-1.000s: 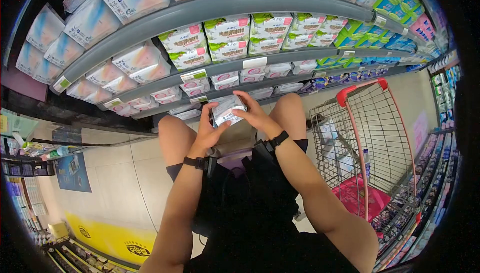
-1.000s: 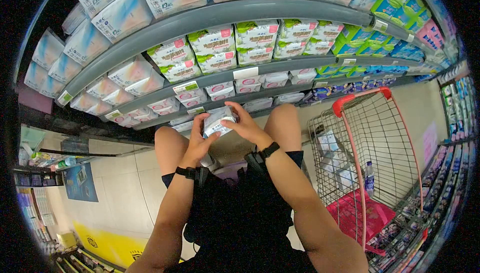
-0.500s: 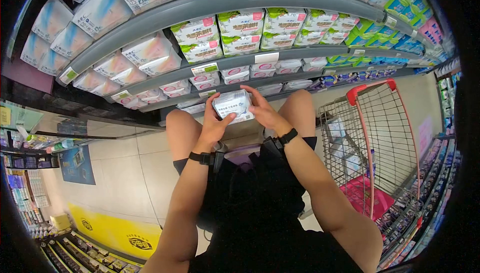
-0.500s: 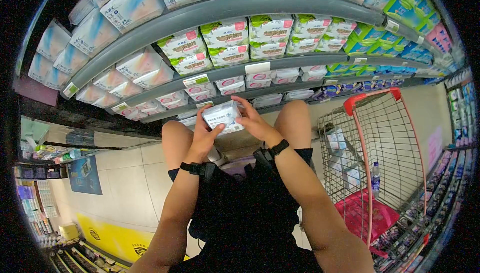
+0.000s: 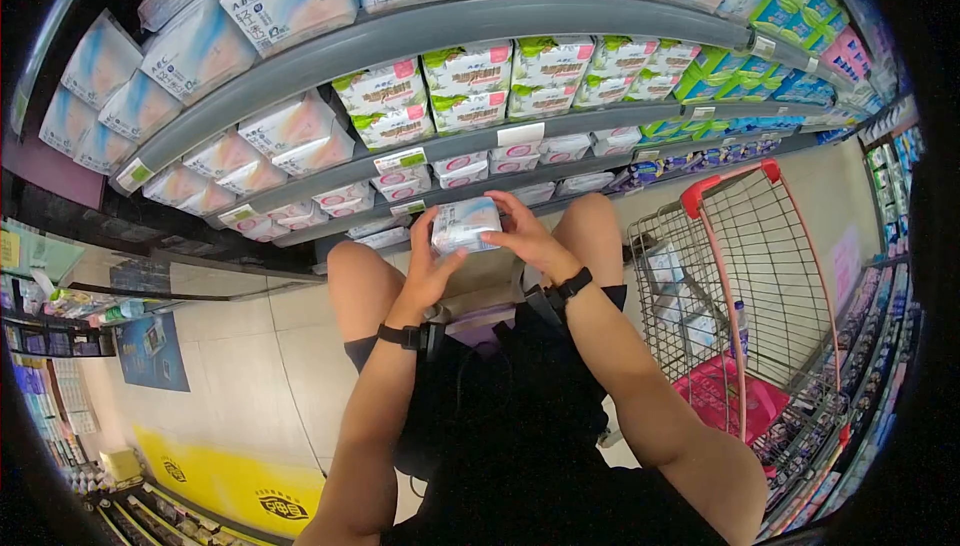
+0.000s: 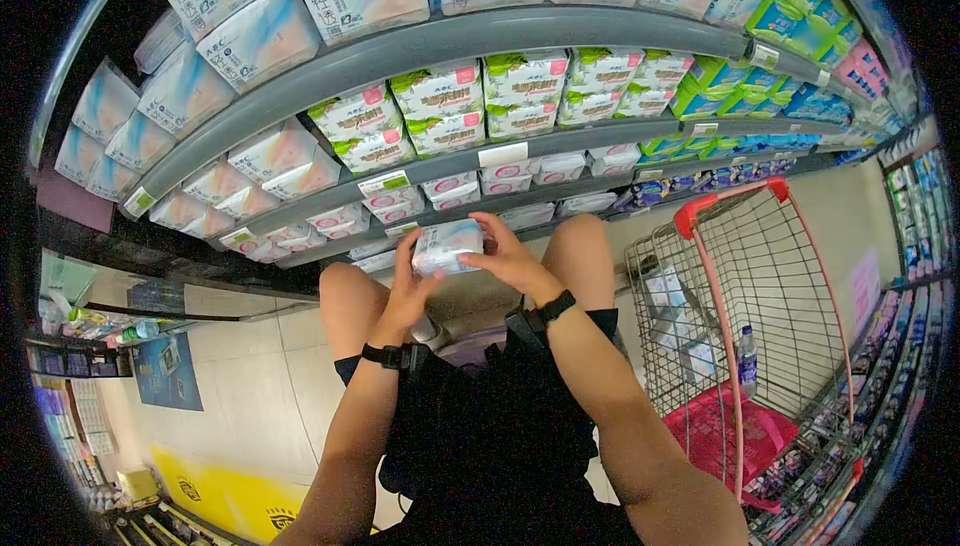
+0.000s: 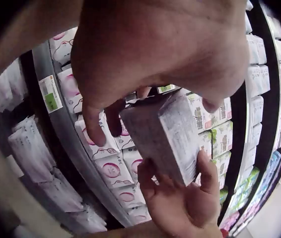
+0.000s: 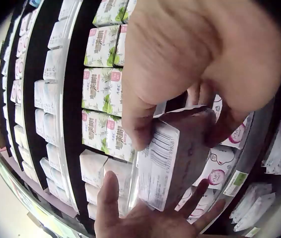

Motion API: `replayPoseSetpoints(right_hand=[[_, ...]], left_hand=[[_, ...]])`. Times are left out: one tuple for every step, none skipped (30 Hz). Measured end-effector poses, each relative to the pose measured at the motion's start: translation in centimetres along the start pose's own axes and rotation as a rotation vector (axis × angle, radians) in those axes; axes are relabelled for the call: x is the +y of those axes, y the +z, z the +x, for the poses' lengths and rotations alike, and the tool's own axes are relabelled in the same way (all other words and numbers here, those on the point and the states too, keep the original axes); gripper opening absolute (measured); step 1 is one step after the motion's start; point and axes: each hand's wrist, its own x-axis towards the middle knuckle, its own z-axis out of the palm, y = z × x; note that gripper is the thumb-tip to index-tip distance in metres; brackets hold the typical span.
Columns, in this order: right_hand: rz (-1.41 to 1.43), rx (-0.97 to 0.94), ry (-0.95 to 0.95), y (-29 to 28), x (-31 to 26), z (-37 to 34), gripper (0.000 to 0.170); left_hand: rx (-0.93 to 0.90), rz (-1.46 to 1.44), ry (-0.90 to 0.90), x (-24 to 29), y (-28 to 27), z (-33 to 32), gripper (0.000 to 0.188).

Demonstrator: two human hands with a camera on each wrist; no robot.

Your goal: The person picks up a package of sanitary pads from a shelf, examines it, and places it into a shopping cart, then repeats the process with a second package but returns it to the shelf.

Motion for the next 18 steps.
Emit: replayPoseSetpoints(right_hand=[[0.004,-0.03,-0.019,0.2,-0.1,-0.1,0.076],[0.009,-0.061,-0.038,0.4,-0.2,-0.1,0.079],[0.014,-0.093,-0.058,0.6,-0.4,-0.1,0.081],[-0.023,-0.134,-0.08,0.7,-0.6,-0.2,0.084],[-0.061,-0.176,-0.101,0.8,-0.8,-0.3,0.086],[-0.099,-0.217,-0.122,1.0,-1.1,-0.5,0.088],[-0.09,-0.234,-0.104,1.1,-1.5,-0.6,0.088],[-0.082,-0.252,-0.085,1.2,-1.8,-0.9,0.087],[-0.073,-0.269,-0.066,1.3,-2.0,-1.1,0.086],[-0.012,-0.259,-0.033,1.5,-2.1,-1.2,0.085],[0.047,-0.25,-0.002,1.7,-2.2,-1.3,0.084],[0.105,-0.24,0.031,1.8,-2.2,-1.3,0.083],[0.081,-0.203,0.071,1.7,-2.1,-1.2,0.077],[0.056,-0.164,0.108,1.5,-1.7,-0.8,0.072],[0.035,-0.119,0.14,1.2,-1.2,-0.4,0.066],[0.031,-0.106,0.122,0.8,-0.3,0.0,0.063],[0.028,-0.093,0.103,0.4,0.7,0.4,0.059],[0.028,-0.08,0.084,0.5,0.8,0.6,0.055]], left_hand=[[0.039,-0.071,-0.052,-0.5,0.0,-0.1,0.072],[0.078,-0.141,-0.105,-1.0,-0.1,-0.1,0.069],[0.117,-0.211,-0.158,-0.7,-0.1,0.0,0.067],[0.143,-0.22,-0.198,-0.7,-0.1,0.1,0.065],[0.168,-0.228,-0.24,-0.6,-0.1,0.2,0.063],[0.193,-0.236,-0.282,-0.4,-0.1,0.3,0.061],[0.192,-0.192,-0.241,-0.2,-0.2,0.3,0.062],[0.192,-0.149,-0.201,-0.1,-0.2,0.2,0.063],[0.192,-0.105,-0.161,0.2,-0.1,0.1,0.063],[0.196,-0.103,-0.146,0.2,-0.1,0.0,0.064],[0.2,-0.101,-0.131,0.3,0.0,-0.2,0.064],[0.206,-0.102,-0.115,0.4,0.2,-0.2,0.064],[0.205,-0.134,-0.132,0.6,0.4,-0.3,0.065],[0.202,-0.167,-0.146,0.8,0.4,-0.2,0.065],[0.192,-0.196,-0.16,0.9,0.3,0.0,0.066],[0.172,-0.198,-0.081,0.0,0.3,0.2,0.06],[0.167,-0.227,-0.109,-0.9,0.1,0.3,0.058],[0.161,-0.253,-0.139,-1.0,0.1,0.4,0.056]])
